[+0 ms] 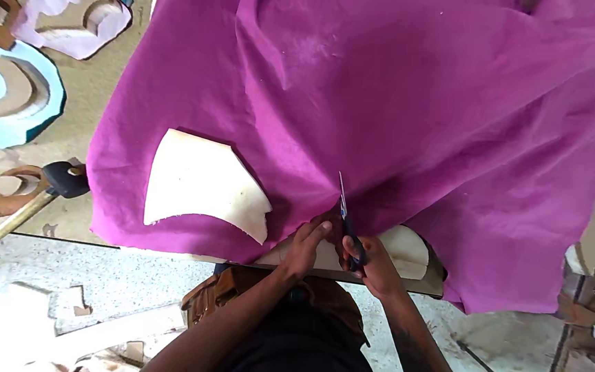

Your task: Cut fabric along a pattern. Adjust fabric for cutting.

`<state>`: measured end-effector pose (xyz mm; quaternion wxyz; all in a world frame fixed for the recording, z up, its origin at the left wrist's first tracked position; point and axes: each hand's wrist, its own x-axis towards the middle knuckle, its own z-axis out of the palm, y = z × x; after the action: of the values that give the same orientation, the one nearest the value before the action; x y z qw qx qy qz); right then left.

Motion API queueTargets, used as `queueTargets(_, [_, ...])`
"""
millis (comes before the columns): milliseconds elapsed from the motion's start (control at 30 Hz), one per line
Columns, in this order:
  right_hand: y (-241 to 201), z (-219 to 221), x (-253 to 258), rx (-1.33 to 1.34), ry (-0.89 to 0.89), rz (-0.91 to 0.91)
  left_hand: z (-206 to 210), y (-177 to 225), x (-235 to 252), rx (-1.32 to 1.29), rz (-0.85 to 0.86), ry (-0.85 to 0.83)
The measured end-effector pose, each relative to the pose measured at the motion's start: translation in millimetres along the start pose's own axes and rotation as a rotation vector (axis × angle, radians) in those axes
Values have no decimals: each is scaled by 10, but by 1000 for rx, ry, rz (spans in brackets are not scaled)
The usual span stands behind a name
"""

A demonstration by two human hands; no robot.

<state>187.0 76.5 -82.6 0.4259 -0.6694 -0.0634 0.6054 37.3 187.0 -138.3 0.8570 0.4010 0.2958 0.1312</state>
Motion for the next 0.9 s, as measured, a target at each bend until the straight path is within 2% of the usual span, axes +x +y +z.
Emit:
queueTargets(133, [37, -2, -17, 29, -5, -6, 229, 212, 270, -256, -21, -135])
queueTargets(200, [52, -8, -23, 10, 0, -18, 329, 269, 433, -396, 7, -115])
queueTargets(300, [-4, -85, 9, -63, -19, -15, 348, -15, 729, -548, 107, -98])
queueTargets(367, [-34, -148, 79, -101, -37, -9, 291, -125, 715, -471, 44, -66])
queueTargets(467, [-109, -182, 204, -179, -1, 13, 203, -103, 598, -316, -181, -34])
queueTargets(567, [-209, -180, 276, -254, 54, 6, 181, -258, 629, -311, -127, -43])
queueTargets(700, [-396, -227, 355, -304, 22, -22, 185, -72, 595, -248, -112, -5])
queueTargets(800, [-581, -237, 461, -366, -3, -3, 196, -34, 596, -207, -59, 38])
queueTargets(900, [-760, -259, 521, -385, 2, -43, 185, -44, 616, -144, -82, 20])
